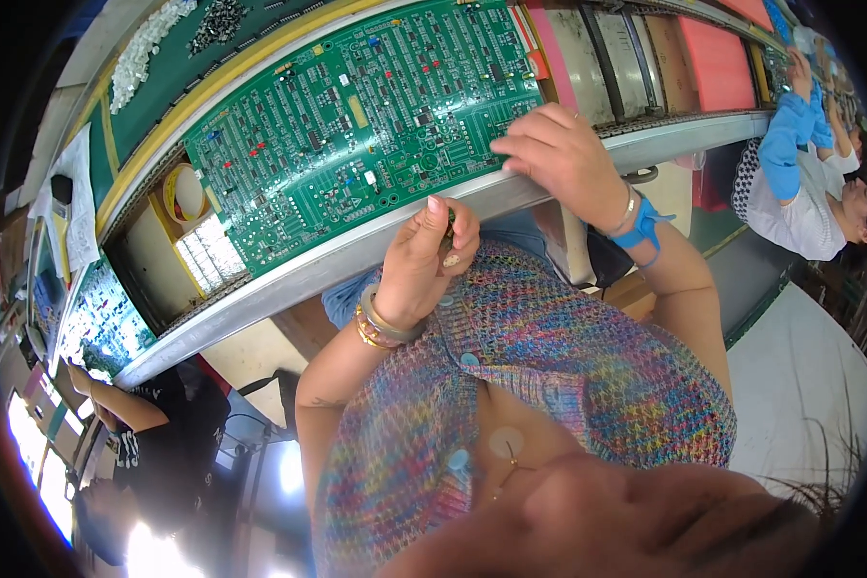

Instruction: The person assembles circuit boards on an assembly line by inserting electronic components into them by hand. She cuts a component tube using pliers and inserts more components into the circuit boards.

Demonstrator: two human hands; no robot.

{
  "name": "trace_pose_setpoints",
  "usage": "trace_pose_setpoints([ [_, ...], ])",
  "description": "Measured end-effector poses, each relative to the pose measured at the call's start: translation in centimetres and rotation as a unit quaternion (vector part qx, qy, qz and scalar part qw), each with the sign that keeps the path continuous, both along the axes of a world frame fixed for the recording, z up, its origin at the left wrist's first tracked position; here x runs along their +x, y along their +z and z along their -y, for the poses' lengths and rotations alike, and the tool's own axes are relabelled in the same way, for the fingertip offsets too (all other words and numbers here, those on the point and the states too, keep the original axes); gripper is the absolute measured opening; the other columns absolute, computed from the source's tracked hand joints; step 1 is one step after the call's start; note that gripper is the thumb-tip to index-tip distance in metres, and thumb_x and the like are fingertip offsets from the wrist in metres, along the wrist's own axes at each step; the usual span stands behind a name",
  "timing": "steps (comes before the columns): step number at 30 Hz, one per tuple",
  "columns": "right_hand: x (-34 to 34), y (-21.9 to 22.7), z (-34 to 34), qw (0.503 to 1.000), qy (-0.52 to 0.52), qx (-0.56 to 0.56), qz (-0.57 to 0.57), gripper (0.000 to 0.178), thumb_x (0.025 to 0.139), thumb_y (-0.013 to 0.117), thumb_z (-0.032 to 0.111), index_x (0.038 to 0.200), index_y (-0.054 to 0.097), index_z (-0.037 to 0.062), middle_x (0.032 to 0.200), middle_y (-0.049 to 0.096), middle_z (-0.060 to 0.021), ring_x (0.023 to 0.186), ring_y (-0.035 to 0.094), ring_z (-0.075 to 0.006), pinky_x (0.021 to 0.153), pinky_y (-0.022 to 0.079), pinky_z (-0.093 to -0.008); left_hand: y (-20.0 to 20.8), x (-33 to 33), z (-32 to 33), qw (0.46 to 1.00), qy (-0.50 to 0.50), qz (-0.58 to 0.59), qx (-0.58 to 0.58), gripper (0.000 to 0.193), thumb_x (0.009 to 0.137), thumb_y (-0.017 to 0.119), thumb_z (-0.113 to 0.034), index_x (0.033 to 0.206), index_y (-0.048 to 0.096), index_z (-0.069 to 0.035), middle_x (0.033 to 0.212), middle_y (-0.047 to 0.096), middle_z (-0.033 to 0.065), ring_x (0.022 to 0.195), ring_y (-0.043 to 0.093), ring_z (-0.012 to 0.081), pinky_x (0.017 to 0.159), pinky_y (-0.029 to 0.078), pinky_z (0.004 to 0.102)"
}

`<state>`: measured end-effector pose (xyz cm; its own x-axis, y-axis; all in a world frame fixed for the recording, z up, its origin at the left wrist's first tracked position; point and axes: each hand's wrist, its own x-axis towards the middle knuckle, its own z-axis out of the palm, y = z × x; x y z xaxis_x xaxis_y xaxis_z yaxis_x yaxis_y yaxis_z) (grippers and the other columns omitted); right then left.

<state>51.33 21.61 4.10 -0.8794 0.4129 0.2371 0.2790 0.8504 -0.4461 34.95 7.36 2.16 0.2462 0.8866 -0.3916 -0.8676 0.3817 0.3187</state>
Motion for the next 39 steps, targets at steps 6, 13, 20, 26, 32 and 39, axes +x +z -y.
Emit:
trace_pose_setpoints([
  [6, -3.1, 1.7, 2.2, 0.951, 0.049, -0.295, -0.085, 0.016, 0.078, 0.066, 0.014, 0.092, 0.067, 0.0064, 0.081, 0.058, -0.004, 0.077, 0.053, -0.0216, 0.069, 0.041, -0.0316, 0.6, -0.6, 0.1, 0.995, -0.03, -0.034, 0.088, 0.043, 0.095, 0.039, -0.045, 0.072, 0.045, -0.008, 0.062, 0.038, -0.0018, 0.052, 0.029, 0.0063, 0.046, 0.023, 0.0203],
  [13, -5.0, 2.8, 2.0, 0.933, 0.083, -0.345, -0.059, 0.013, 0.079, 0.065, 0.014, 0.088, 0.065, 0.0048, 0.082, 0.06, -0.0053, 0.076, 0.055, -0.0215, 0.069, 0.043, -0.0315, 0.1, -2.8, 0.8, 0.991, -0.017, -0.103, 0.079, 0.043, 0.094, 0.039, -0.046, 0.077, 0.047, -0.007, 0.064, 0.041, -0.0007, 0.054, 0.033, 0.0074, 0.047, 0.025, 0.02],
  [20, -5.7, 3.0, 0.3, 0.911, 0.021, -0.41, -0.044, 0.011, 0.083, 0.06, 0.007, 0.093, 0.063, 0.0049, 0.086, 0.064, -0.0036, 0.073, 0.059, -0.0123, 0.065, 0.047, -0.0252, 0.3, -8.1, 1.7, 0.993, 0.097, -0.068, -0.024, 0.022, 0.095, 0.036, -0.015, 0.108, 0.05, -0.004, 0.086, 0.049, 0.0044, 0.068, 0.041, 0.0105, 0.054, 0.028, 0.0197],
  [26, -7.4, 2.8, -2.1, 0.937, -0.041, -0.348, -0.013, 0.007, 0.084, 0.058, 0.005, 0.091, 0.06, 0.0021, 0.085, 0.061, -0.0041, 0.077, 0.058, -0.0118, 0.069, 0.047, -0.0245, -0.3, -10.0, 1.6, 0.99, 0.107, -0.092, -0.017, 0.021, 0.096, 0.041, -0.013, 0.111, 0.049, -0.001, 0.083, 0.051, 0.004, 0.059, 0.037, 0.0067, 0.048, 0.028, 0.0178],
  [32, -10.9, 1.1, -5.7, 0.986, -0.067, -0.15, -0.008, 0.011, 0.081, 0.061, 0.012, 0.09, 0.062, 0.0052, 0.082, 0.063, -0.0068, 0.075, 0.06, -0.0205, 0.067, 0.048, -0.0305, -1.5, -10.3, 1.1, 0.989, 0.082, -0.122, 0.031, 0.028, 0.096, 0.043, -0.015, 0.118, 0.049, 0.002, 0.081, 0.053, 0.0024, 0.057, 0.035, 0.0038, 0.046, 0.026, 0.0162],
  [39, -13.5, 0.5, -7.8, 0.999, 0.0, 0.041, -0.025, 0.009, 0.082, 0.059, 0.014, 0.085, 0.06, 0.0053, 0.079, 0.059, -0.0076, 0.075, 0.056, -0.0247, 0.068, 0.045, -0.0345, -0.7, -9.7, 0.1, 0.981, 0.075, -0.179, -0.005, 0.027, 0.096, 0.041, -0.017, 0.115, 0.049, 0.002, 0.087, 0.059, 0.0068, 0.055, 0.036, 0.0038, 0.046, 0.027, 0.0156],
])
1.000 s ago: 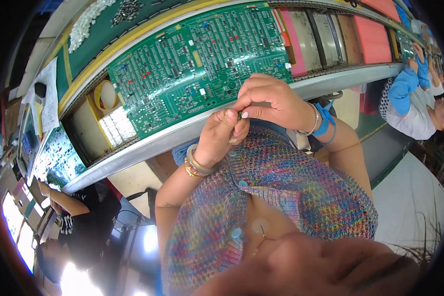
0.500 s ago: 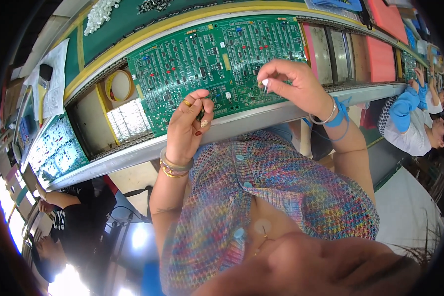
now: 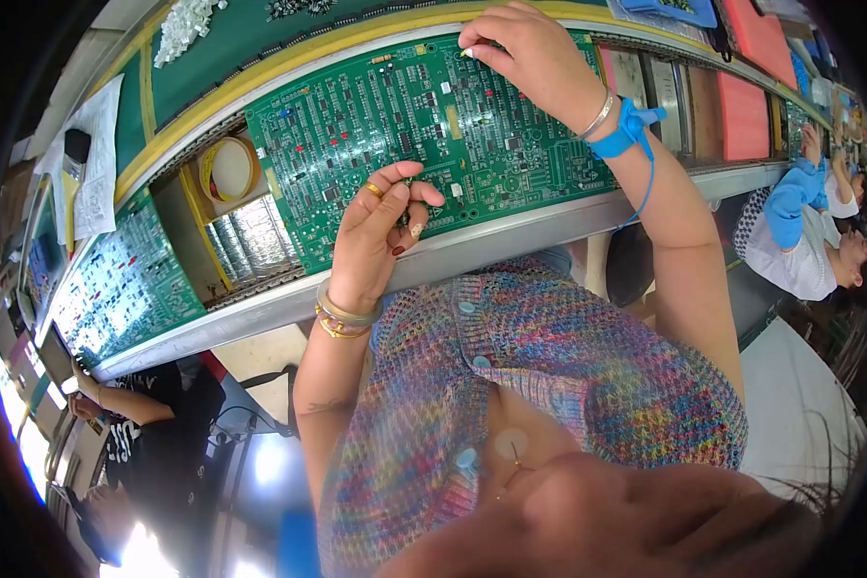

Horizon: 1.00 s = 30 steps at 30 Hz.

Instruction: The person assembles circuit boards on an assembly line by inserting electronic components into them by hand. She cuts a component tube using pliers and inserts more components into the circuit boards.

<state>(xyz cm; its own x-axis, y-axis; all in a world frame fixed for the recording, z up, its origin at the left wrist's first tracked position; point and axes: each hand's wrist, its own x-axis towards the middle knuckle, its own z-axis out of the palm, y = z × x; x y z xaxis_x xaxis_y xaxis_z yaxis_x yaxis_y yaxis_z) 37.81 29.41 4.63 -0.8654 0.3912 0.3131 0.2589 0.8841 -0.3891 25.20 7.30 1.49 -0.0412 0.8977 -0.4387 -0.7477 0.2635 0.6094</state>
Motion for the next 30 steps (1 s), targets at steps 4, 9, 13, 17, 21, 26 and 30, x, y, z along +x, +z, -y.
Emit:
trace_pose_setpoints([
  [4, -0.7, 1.3, 0.4, 0.994, -0.018, -0.079, 0.078, 0.011, 0.078, 0.058, 0.012, 0.081, 0.059, 0.0014, 0.084, 0.058, -0.0118, 0.086, 0.052, -0.0315, 0.08, 0.041, -0.0408, -0.3, 0.1, 0.2, 0.999, -0.013, -0.039, 0.015, 0.024, 0.098, 0.041, -0.022, 0.106, 0.052, -0.003, 0.087, 0.062, 0.0079, 0.055, 0.038, 0.0037, 0.046, 0.028, 0.0156],
  [9, -0.5, 0.8, 0.3, 0.996, -0.011, -0.037, 0.076, 0.01, 0.079, 0.058, 0.012, 0.079, 0.058, 0.0023, 0.081, 0.058, -0.0111, 0.082, 0.053, -0.0299, 0.076, 0.042, -0.0398, -0.8, 0.3, 0.5, 0.999, -0.001, -0.018, 0.032, 0.027, 0.098, 0.04, -0.029, 0.099, 0.054, -0.005, 0.081, 0.061, 0.0061, 0.055, 0.038, 0.0035, 0.045, 0.028, 0.0158],
  [13, -0.5, 1.0, 0.6, 0.996, -0.011, -0.031, 0.088, 0.01, 0.079, 0.058, 0.012, 0.079, 0.056, 0.0025, 0.08, 0.057, -0.0109, 0.082, 0.053, -0.0295, 0.076, 0.042, -0.039, -0.6, 0.3, 0.5, 1.0, 0.002, -0.018, 0.017, 0.027, 0.097, 0.043, -0.028, 0.095, 0.057, -0.005, 0.078, 0.059, 0.0043, 0.054, 0.038, 0.0033, 0.045, 0.027, 0.0162],
  [17, -0.4, 0.2, 0.6, 0.998, 0.019, 0.012, 0.051, 0.009, 0.079, 0.058, 0.012, 0.081, 0.056, 0.0027, 0.081, 0.056, -0.0103, 0.081, 0.053, -0.0287, 0.077, 0.042, -0.0382, -0.4, 0.3, 0.4, 1.0, -0.006, -0.03, 0.006, 0.021, 0.095, 0.048, -0.023, 0.094, 0.059, -0.004, 0.077, 0.058, 0.0026, 0.053, 0.037, 0.0026, 0.045, 0.027, 0.016],
  [21, -0.2, -0.6, 0.9, 0.998, 0.01, 0.046, 0.046, 0.01, 0.079, 0.058, 0.012, 0.082, 0.056, 0.0032, 0.082, 0.055, -0.0091, 0.082, 0.052, -0.0277, 0.077, 0.042, -0.0375, -0.8, 0.2, 0.5, 1.0, -0.023, -0.014, 0.012, 0.018, 0.092, 0.054, -0.017, 0.1, 0.062, -0.003, 0.077, 0.058, 0.0008, 0.053, 0.037, 0.0015, 0.045, 0.028, 0.0153],
  [26, 0.0, 0.7, 2.0, 0.999, 0.008, 0.033, -0.032, 0.011, 0.078, 0.059, 0.012, 0.084, 0.058, 0.0027, 0.082, 0.057, -0.0108, 0.081, 0.053, -0.029, 0.076, 0.042, -0.0377, -0.1, 0.5, 0.3, 0.999, -0.012, -0.037, -0.026, 0.022, 0.092, 0.053, -0.015, 0.106, 0.061, -0.001, 0.078, 0.056, 0.0019, 0.055, 0.037, 0.0026, 0.045, 0.026, 0.0152],
  [30, 1.2, 1.2, 6.5, 0.992, 0.063, -0.098, -0.05, 0.011, 0.077, 0.064, 0.015, 0.085, 0.063, 0.0076, 0.083, 0.059, -0.0048, 0.079, 0.054, -0.0246, 0.07, 0.043, -0.0345, -0.6, 0.6, 0.6, 1.0, -0.004, -0.013, -0.005, 0.018, 0.09, 0.058, -0.014, 0.1, 0.063, -0.001, 0.079, 0.061, 0.002, 0.054, 0.039, 0.0014, 0.044, 0.028, 0.0156],
])
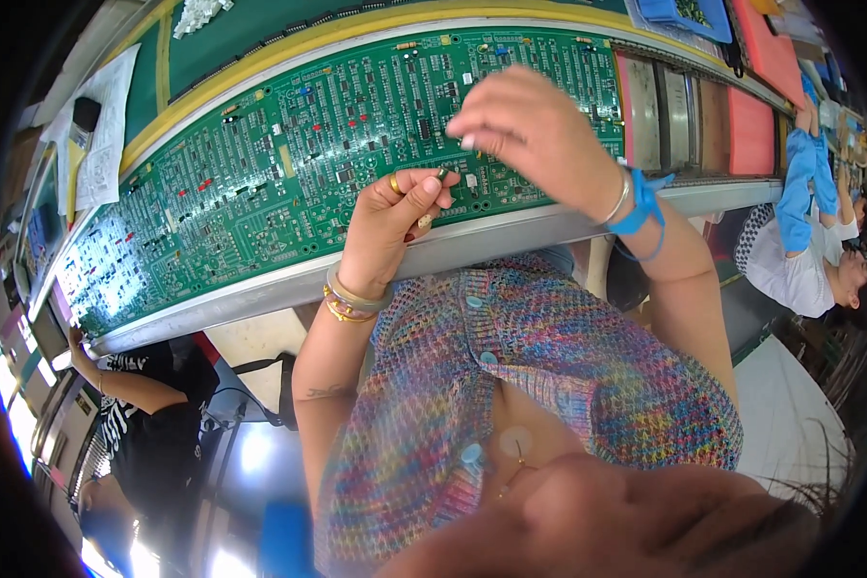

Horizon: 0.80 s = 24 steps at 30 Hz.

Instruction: The person assembles circuit boards on an assembly line by inserting electronic components into them by hand. She cuts a component tube using pliers and inserts more components into the circuit boards.

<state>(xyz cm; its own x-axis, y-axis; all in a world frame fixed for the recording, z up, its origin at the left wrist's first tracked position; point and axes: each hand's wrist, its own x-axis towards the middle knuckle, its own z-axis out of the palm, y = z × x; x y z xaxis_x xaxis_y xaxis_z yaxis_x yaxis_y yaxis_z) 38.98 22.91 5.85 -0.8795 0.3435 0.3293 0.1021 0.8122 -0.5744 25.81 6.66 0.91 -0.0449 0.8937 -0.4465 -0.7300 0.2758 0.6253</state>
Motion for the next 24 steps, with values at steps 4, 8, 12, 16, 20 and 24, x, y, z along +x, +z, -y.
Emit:
trace_pose_setpoints([
  [4, 0.4, 0.0, 2.6, 0.994, 0.037, -0.104, 0.012, 0.011, 0.075, 0.066, 0.012, 0.083, 0.062, 0.007, 0.081, 0.057, -0.004, 0.075, 0.051, -0.0235, 0.068, 0.041, -0.0339, -0.1, 0.0, 0.2, 0.999, -0.019, -0.037, 0.027, 0.017, 0.089, 0.058, -0.015, 0.098, 0.063, -0.001, 0.078, 0.059, 0.0024, 0.052, 0.038, 0.0028, 0.044, 0.026, 0.0163],
  [8, 1.0, -0.3, 2.9, 0.99, 0.023, -0.128, 0.054, 0.01, 0.075, 0.065, 0.011, 0.083, 0.061, 0.0069, 0.081, 0.056, -0.0039, 0.076, 0.051, -0.0239, 0.069, 0.041, -0.0334, 0.2, 0.3, 0.1, 0.995, -0.02, -0.093, -0.006, 0.013, 0.087, 0.062, -0.013, 0.093, 0.065, -0.002, 0.073, 0.062, 0.0012, 0.051, 0.038, 0.0008, 0.044, 0.027, 0.0165],
  [12, 1.2, -0.4, 1.7, 0.99, 0.035, -0.124, 0.064, 0.01, 0.075, 0.065, 0.011, 0.083, 0.06, 0.0067, 0.082, 0.057, -0.0039, 0.078, 0.051, -0.0243, 0.07, 0.041, -0.0336, 1.1, 0.2, -0.3, 0.999, 0.022, -0.031, -0.01, 0.022, 0.092, 0.052, -0.015, 0.107, 0.056, 0.001, 0.083, 0.06, 0.0052, 0.06, 0.044, 0.0047, 0.047, 0.03, 0.0171],
  [16, 0.9, -2.6, 0.1, 0.999, -0.038, 0.034, 0.016, 0.011, 0.071, 0.067, 0.013, 0.079, 0.06, 0.0084, 0.08, 0.055, -0.0033, 0.078, 0.051, -0.0244, 0.069, 0.043, -0.0345, 0.9, -0.9, 0.1, 0.997, 0.038, 0.061, 0.009, 0.031, 0.096, 0.04, -0.014, 0.12, 0.044, 0.004, 0.095, 0.057, 0.0095, 0.071, 0.047, 0.0084, 0.051, 0.033, 0.0175],
  [20, 0.9, -3.4, 0.0, 0.997, -0.03, 0.058, 0.03, 0.012, 0.071, 0.067, 0.012, 0.079, 0.06, 0.0082, 0.08, 0.054, -0.003, 0.079, 0.051, -0.0242, 0.07, 0.043, -0.0347, 0.7, -1.0, 0.2, 1.0, 0.009, 0.022, 0.019, 0.031, 0.096, 0.044, -0.021, 0.115, 0.05, 0.003, 0.08, 0.059, 0.0052, 0.056, 0.041, 0.0057, 0.047, 0.029, 0.0171],
  [24, 0.8, -3.7, -0.1, 0.996, -0.024, 0.072, 0.041, 0.012, 0.071, 0.067, 0.012, 0.08, 0.059, 0.0084, 0.081, 0.053, -0.0026, 0.081, 0.051, -0.0233, 0.071, 0.043, -0.0351, -0.2, -0.9, 0.5, 0.998, -0.024, -0.025, 0.048, 0.032, 0.097, 0.045, -0.025, 0.114, 0.053, 0.001, 0.074, 0.057, 0.0016, 0.052, 0.036, 0.0032, 0.046, 0.027, 0.0162],
])
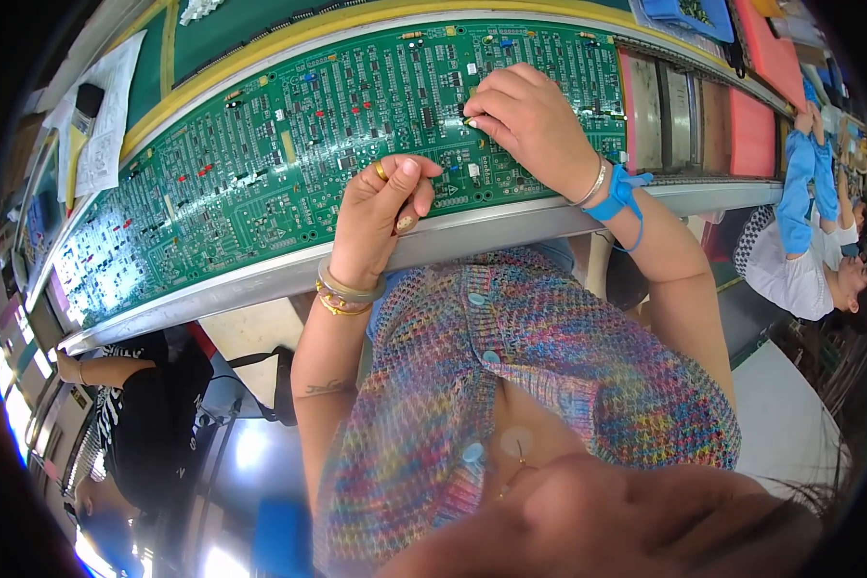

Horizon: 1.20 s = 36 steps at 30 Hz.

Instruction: The person assembles circuit boards on an assembly line by inserting electronic components into them by hand. She cuts a component tube using pliers and inserts more components into the circuit boards.

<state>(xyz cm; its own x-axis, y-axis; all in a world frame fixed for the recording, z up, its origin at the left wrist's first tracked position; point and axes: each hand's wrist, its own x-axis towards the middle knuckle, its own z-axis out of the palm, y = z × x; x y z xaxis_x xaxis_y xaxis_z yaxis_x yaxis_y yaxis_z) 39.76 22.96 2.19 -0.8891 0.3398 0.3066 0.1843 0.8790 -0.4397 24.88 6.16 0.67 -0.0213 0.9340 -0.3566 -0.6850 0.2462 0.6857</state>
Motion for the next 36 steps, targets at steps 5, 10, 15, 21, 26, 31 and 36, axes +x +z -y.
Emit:
trace_pose_setpoints([
  [5, 0.1, 0.1, 0.1, 1.0, 0.0, 0.024, 0.007, 0.012, 0.071, 0.066, 0.012, 0.079, 0.058, 0.009, 0.08, 0.052, -0.0026, 0.08, 0.05, -0.0229, 0.07, 0.042, -0.035, 0.7, 0.7, -0.7, 0.999, 0.01, -0.003, -0.044, 0.026, 0.095, 0.046, -0.017, 0.114, 0.057, -0.001, 0.074, 0.055, -0.0034, 0.054, 0.034, -0.0007, 0.046, 0.026, 0.0149],
  [10, 0.1, 0.0, 0.4, 1.0, -0.012, 0.018, 0.006, 0.014, 0.069, 0.068, 0.01, 0.081, 0.06, 0.0079, 0.082, 0.056, -0.0036, 0.08, 0.053, -0.0235, 0.069, 0.043, -0.034, 1.0, 0.7, -0.8, 0.997, -0.016, -0.058, -0.055, 0.025, 0.094, 0.048, -0.015, 0.113, 0.058, -0.002, 0.075, 0.055, -0.0046, 0.054, 0.035, -0.0012, 0.046, 0.026, 0.0145],
  [15, 0.1, -0.5, 0.7, 0.998, 0.005, 0.063, -0.003, 0.012, 0.072, 0.065, 0.012, 0.079, 0.057, 0.0091, 0.08, 0.051, -0.0024, 0.079, 0.05, -0.0214, 0.069, 0.042, -0.0332, 0.6, 0.9, -0.7, 0.993, -0.026, -0.092, -0.065, 0.023, 0.094, 0.05, -0.016, 0.108, 0.062, -0.003, 0.074, 0.056, -0.0048, 0.054, 0.036, -0.0011, 0.046, 0.027, 0.0143],
  [21, 0.0, 1.1, 0.8, 0.999, 0.022, 0.035, -0.03, 0.016, 0.072, 0.066, 0.013, 0.087, 0.064, 0.0087, 0.084, 0.059, -0.0025, 0.08, 0.055, -0.0217, 0.067, 0.042, -0.0332, 0.9, 0.9, -0.6, 0.995, -0.009, -0.088, -0.051, 0.023, 0.096, 0.047, -0.02, 0.096, 0.063, -0.003, 0.07, 0.053, -0.0052, 0.054, 0.036, -0.0004, 0.047, 0.028, 0.0153],
  [26, 0.2, 2.9, 3.4, 0.984, 0.06, -0.162, -0.046, 0.013, 0.075, 0.066, 0.015, 0.087, 0.065, 0.0095, 0.079, 0.061, -0.0039, 0.074, 0.055, -0.0232, 0.067, 0.042, -0.0335, 2.3, 2.2, 0.9, 0.997, -0.02, -0.064, -0.037, 0.026, 0.096, 0.046, -0.023, 0.089, 0.062, -0.004, 0.067, 0.052, -0.0046, 0.054, 0.036, 0.001, 0.048, 0.027, 0.0161],
  [31, 0.8, 3.4, 4.8, 0.966, 0.081, -0.247, -0.014, 0.011, 0.075, 0.066, 0.016, 0.084, 0.064, 0.0094, 0.08, 0.061, -0.0035, 0.075, 0.054, -0.0227, 0.069, 0.042, -0.033, 1.3, 2.8, 2.6, 0.973, -0.051, 0.225, -0.02, 0.028, 0.096, 0.043, -0.028, 0.086, 0.056, -0.005, 0.064, 0.046, -0.0017, 0.051, 0.034, 0.0047, 0.044, 0.022, 0.0188],
  [36, 0.6, 3.1, 5.4, 0.963, 0.099, -0.252, -0.011, 0.01, 0.076, 0.065, 0.015, 0.084, 0.063, 0.0093, 0.081, 0.06, -0.0031, 0.075, 0.054, -0.0229, 0.069, 0.041, -0.0327, 0.3, 3.7, 3.7, 0.906, -0.049, 0.418, 0.036, 0.028, 0.097, 0.04, -0.029, 0.094, 0.054, -0.006, 0.072, 0.048, 0.0009, 0.057, 0.037, 0.0064, 0.046, 0.026, 0.0197],
])
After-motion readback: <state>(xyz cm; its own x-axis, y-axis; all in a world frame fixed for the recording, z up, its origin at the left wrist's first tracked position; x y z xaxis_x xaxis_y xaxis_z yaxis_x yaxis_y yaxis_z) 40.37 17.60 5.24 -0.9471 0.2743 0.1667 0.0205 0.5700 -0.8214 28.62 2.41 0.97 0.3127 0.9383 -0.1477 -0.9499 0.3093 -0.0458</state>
